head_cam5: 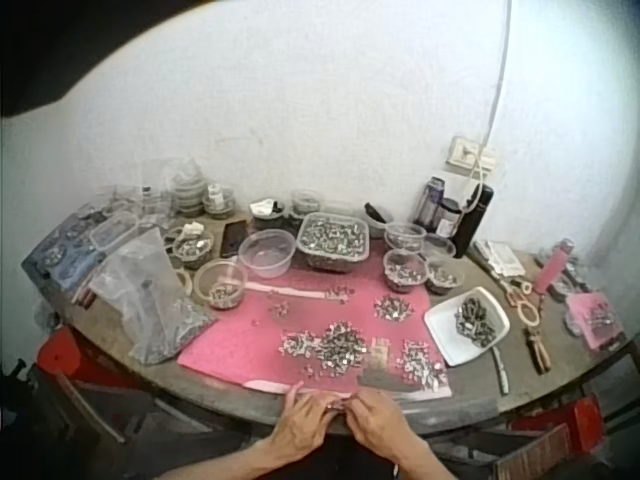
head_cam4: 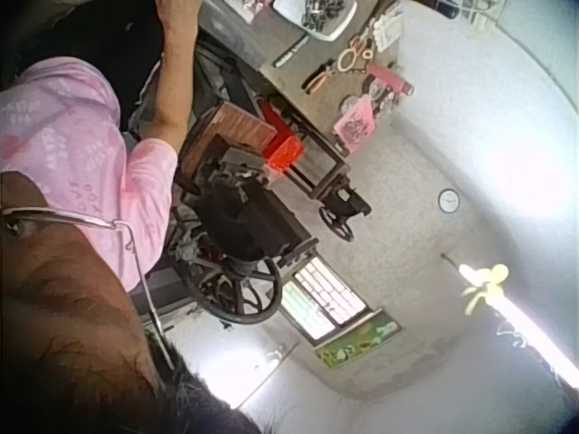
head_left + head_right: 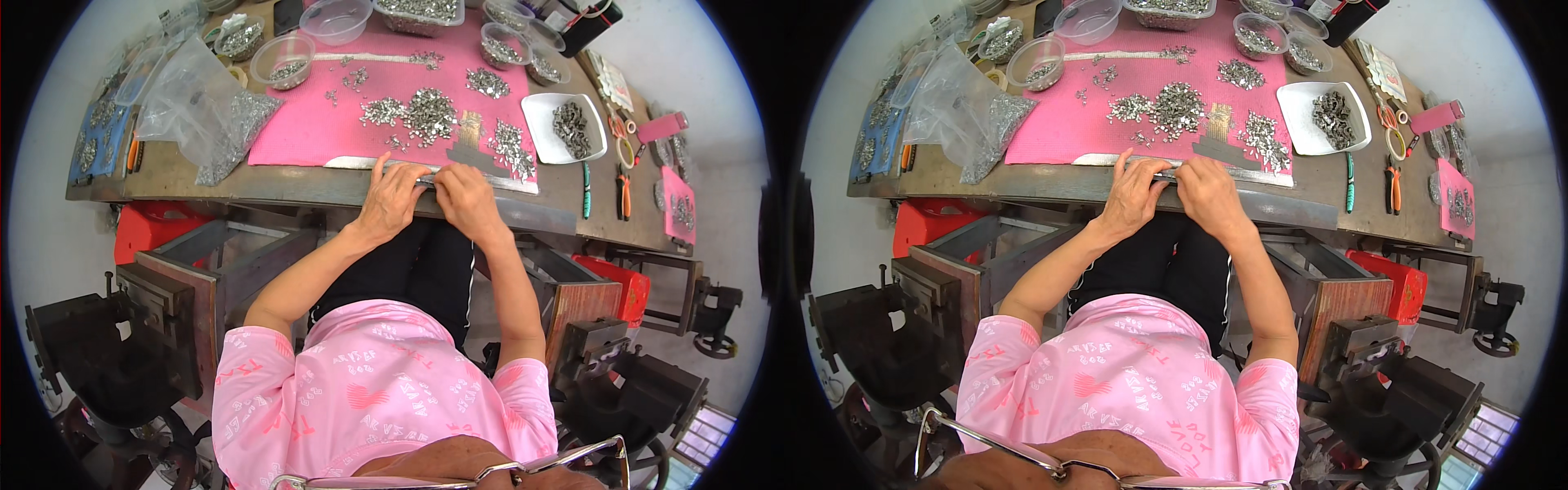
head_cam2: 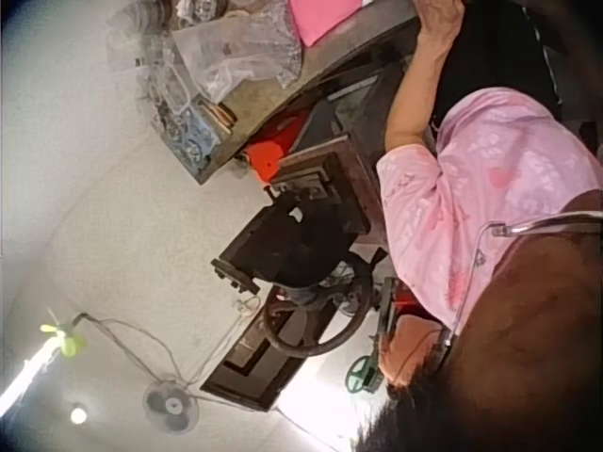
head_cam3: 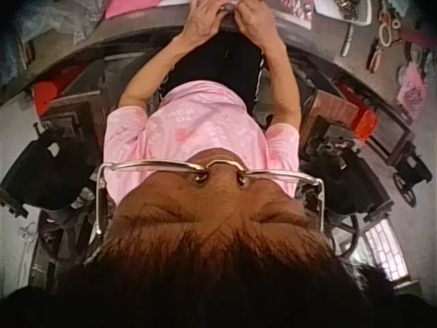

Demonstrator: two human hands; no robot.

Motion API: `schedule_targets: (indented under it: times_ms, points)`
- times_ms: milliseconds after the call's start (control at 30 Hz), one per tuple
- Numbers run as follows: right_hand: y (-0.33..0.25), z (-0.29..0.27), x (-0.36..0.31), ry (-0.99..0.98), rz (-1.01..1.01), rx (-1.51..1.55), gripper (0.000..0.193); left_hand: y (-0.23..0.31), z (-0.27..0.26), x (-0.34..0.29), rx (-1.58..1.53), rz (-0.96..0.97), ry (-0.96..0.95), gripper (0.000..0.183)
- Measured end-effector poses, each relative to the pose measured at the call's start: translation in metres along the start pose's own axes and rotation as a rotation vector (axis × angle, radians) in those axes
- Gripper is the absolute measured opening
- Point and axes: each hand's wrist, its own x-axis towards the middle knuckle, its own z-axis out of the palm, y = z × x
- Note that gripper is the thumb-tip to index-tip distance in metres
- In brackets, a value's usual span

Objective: The person sets aside a phone, picks up small metal pieces from the table, and inserts them into a metal track fixture by hand.

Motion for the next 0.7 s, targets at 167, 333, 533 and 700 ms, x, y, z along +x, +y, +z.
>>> schedule_targets:
  times_ms: [167, 333, 533, 700]
  points:
    - [-0.004, 0.003, -0.014, 0.090, -0.013, -0.006, 0.030, 0.002, 0.000, 0.003, 0.018, 0.008, -0.007, 0.036]
    - [0.007, -0.034, -0.034, 0.029, 0.364, 0.178, 0.046, 0.004, 0.000, 0.000, 0.136, 0.060, -0.050, 0.033]
    - [0.025, -0.026, -0.054, -0.056, 0.404, 0.306, 0.058, -0.003, -0.019, 0.005, 0.157, 0.029, -0.050, 0.054]
    - [0.034, -0.016, -0.052, -0.031, 0.320, 0.310, 0.053, -0.060, -0.052, -0.012, 0.366, -0.019, -0.180, 0.051]
